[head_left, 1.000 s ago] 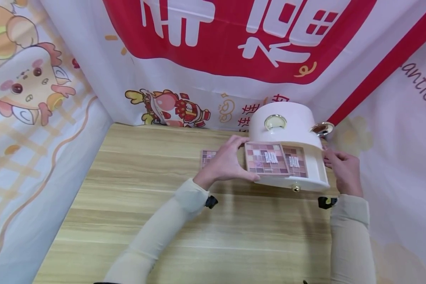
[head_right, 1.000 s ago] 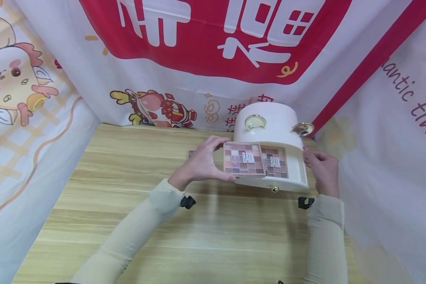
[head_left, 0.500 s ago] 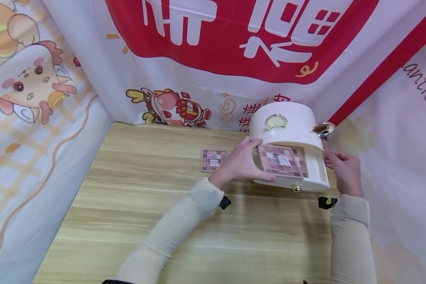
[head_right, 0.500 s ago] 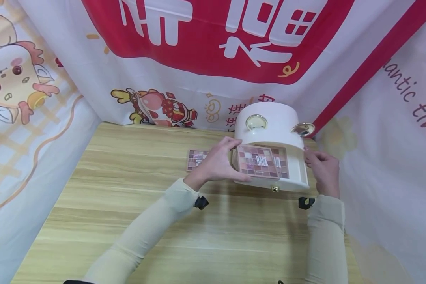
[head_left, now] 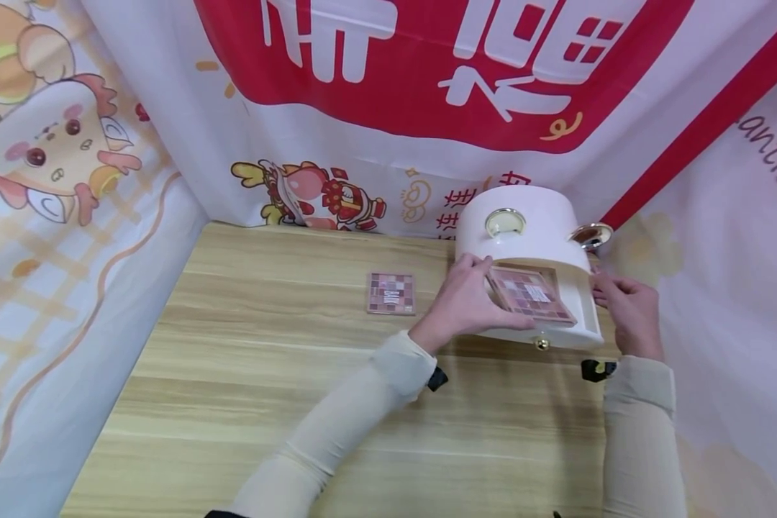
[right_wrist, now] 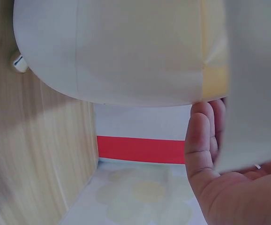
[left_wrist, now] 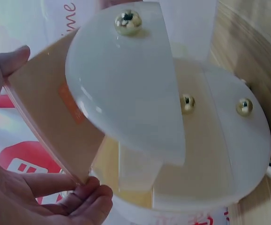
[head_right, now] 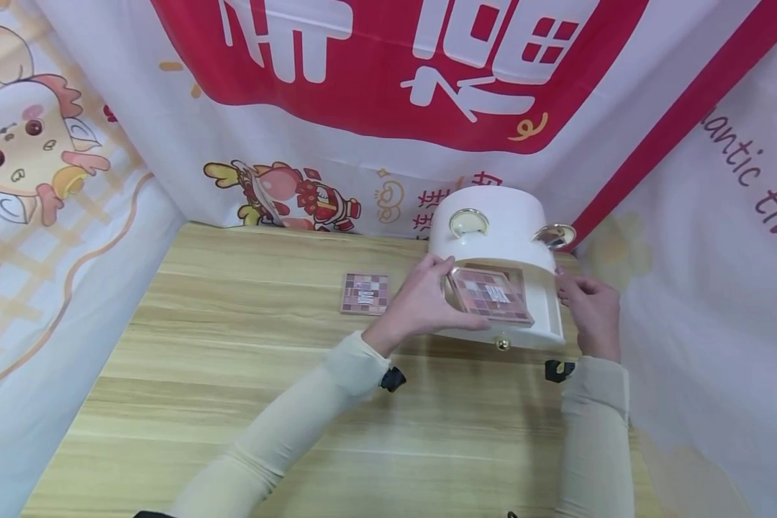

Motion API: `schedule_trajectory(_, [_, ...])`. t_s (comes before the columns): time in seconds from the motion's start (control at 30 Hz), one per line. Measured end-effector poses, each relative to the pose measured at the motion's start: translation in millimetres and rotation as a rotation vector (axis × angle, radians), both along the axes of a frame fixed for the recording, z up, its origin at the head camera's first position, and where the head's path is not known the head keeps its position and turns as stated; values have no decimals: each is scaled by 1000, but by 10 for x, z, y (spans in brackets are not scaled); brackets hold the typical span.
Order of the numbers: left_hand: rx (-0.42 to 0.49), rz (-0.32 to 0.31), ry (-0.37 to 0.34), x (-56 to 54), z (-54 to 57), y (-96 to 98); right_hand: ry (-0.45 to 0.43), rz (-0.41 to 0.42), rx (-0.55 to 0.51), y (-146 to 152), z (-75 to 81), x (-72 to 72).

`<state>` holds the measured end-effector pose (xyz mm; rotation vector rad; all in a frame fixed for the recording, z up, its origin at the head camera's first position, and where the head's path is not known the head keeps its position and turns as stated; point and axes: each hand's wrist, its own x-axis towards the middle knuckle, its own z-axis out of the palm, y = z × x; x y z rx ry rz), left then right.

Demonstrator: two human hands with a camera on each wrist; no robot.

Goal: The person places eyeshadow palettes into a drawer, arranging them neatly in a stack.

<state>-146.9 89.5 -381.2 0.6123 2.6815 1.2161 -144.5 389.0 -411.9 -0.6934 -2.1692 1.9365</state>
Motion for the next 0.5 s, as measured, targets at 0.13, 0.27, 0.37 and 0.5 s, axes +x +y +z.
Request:
schedule_trajectory(0.13, [-47,68,28,42,5,99,-23,0,2,1,10,7])
schedule_trajectory(0.27, [-104,132,88,68,-6,192,-50,4,14,-5,21,15])
schedule_trajectory(0.37, [-137,165,115,79,-25,254,-48,0,21,-9,25,20])
schedule_trajectory(0.5, [-121,187,132,95,-67,317,-26,-4,14,-6,27,22])
